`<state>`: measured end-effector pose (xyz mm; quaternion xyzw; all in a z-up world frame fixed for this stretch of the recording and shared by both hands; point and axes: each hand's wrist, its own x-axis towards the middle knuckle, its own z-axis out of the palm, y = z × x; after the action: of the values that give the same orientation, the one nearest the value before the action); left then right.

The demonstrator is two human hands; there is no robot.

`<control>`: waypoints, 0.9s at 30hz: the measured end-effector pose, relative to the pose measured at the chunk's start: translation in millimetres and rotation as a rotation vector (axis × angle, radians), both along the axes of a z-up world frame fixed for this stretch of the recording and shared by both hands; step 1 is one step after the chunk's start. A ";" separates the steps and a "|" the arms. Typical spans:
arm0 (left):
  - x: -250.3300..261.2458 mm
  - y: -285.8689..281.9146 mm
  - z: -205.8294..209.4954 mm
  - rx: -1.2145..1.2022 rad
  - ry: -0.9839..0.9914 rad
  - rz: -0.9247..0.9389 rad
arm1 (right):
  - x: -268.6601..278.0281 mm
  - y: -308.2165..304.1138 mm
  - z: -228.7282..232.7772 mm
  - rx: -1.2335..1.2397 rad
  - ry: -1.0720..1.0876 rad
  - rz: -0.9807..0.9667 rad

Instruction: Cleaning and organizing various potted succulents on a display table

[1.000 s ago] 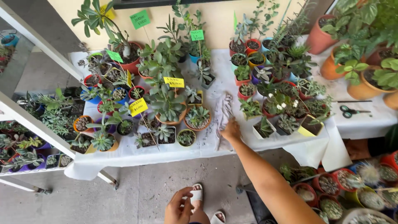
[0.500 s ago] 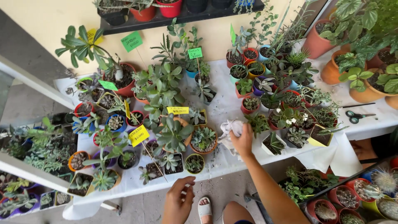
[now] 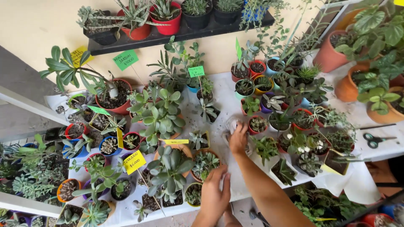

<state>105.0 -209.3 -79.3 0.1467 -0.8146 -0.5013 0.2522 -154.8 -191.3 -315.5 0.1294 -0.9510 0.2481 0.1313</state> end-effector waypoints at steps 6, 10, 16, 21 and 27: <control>-154.5 -25.7 -39.0 -0.160 -0.331 0.228 | -7.6 -24.3 8.4 0.086 -0.068 0.083; -234.4 -64.2 -76.5 -0.189 -0.677 0.487 | -6.1 -12.5 -22.4 0.265 -0.032 0.150; -265.5 -84.9 -96.9 -0.582 -0.647 1.019 | -5.7 -13.3 -12.7 0.151 0.016 0.157; -264.1 -107.7 -106.8 -0.057 -0.739 0.559 | -3.8 -17.2 0.3 0.205 0.062 0.120; -262.1 -111.9 -114.0 -0.071 -0.632 0.500 | -43.2 -32.6 -4.0 0.107 0.011 0.203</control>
<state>-157.1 -321.2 -193.4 0.4786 -0.8080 -0.3262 0.1085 -198.0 -223.9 -319.5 0.2331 -0.9442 0.2083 0.1034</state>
